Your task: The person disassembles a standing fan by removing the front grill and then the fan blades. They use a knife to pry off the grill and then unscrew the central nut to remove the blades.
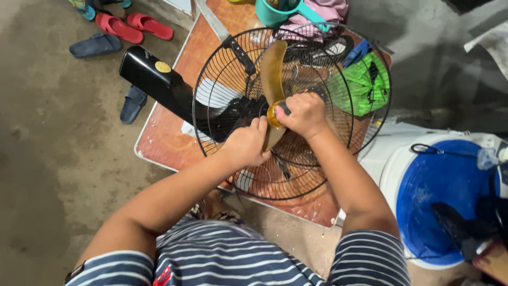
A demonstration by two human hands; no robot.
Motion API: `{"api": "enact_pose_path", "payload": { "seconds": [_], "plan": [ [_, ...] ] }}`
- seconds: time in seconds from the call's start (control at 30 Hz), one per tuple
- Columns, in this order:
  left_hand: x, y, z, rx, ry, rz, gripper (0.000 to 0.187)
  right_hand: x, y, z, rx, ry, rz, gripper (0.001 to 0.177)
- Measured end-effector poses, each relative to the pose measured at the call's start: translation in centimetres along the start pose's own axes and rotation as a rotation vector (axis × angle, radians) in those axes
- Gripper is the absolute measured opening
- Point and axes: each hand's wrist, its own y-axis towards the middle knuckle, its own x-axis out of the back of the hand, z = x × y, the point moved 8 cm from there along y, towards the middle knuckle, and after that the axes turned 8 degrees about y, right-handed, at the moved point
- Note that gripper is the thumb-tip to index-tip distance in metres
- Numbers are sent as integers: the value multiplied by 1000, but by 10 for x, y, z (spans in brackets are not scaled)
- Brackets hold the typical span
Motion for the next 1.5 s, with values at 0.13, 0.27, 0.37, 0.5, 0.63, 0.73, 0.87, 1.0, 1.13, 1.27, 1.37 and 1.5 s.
{"api": "enact_pose_path", "payload": {
  "seconds": [0.13,0.27,0.37,0.5,0.63,0.73,0.87,1.0,1.13,1.27,1.37,1.5],
  "plan": [
    [2,3,4,7,-11,19,95,-2,8,-4,59,19,72,35],
    [6,7,5,87,-36,-35,96,-4,11,-6,-53,-68,86,36],
    [9,7,4,169,-88,-31,95,2,10,-1,-176,-166,11,41],
    [13,6,0,195,-97,-73,99,4,1,2,-354,-184,-37,56],
    [1,7,2,194,-100,-7,77,-9,-5,-4,-446,-225,-118,46],
    [-3,1,1,149,-93,-9,74,-8,-8,2,-341,-206,-144,35],
    [-7,-3,5,109,-78,21,74,-3,-5,7,-166,-96,-86,27],
    [-4,0,8,60,-67,-39,79,1,8,8,-36,-43,-32,29],
    [-12,4,10,64,-43,69,89,1,11,6,26,7,39,30],
    [-14,5,9,79,-42,57,99,0,9,2,29,18,48,32],
    [-6,4,7,117,-70,18,103,0,-2,-7,-116,51,70,45],
    [5,4,8,141,-101,-11,109,13,-31,-36,-401,51,132,48]
  ]
}}
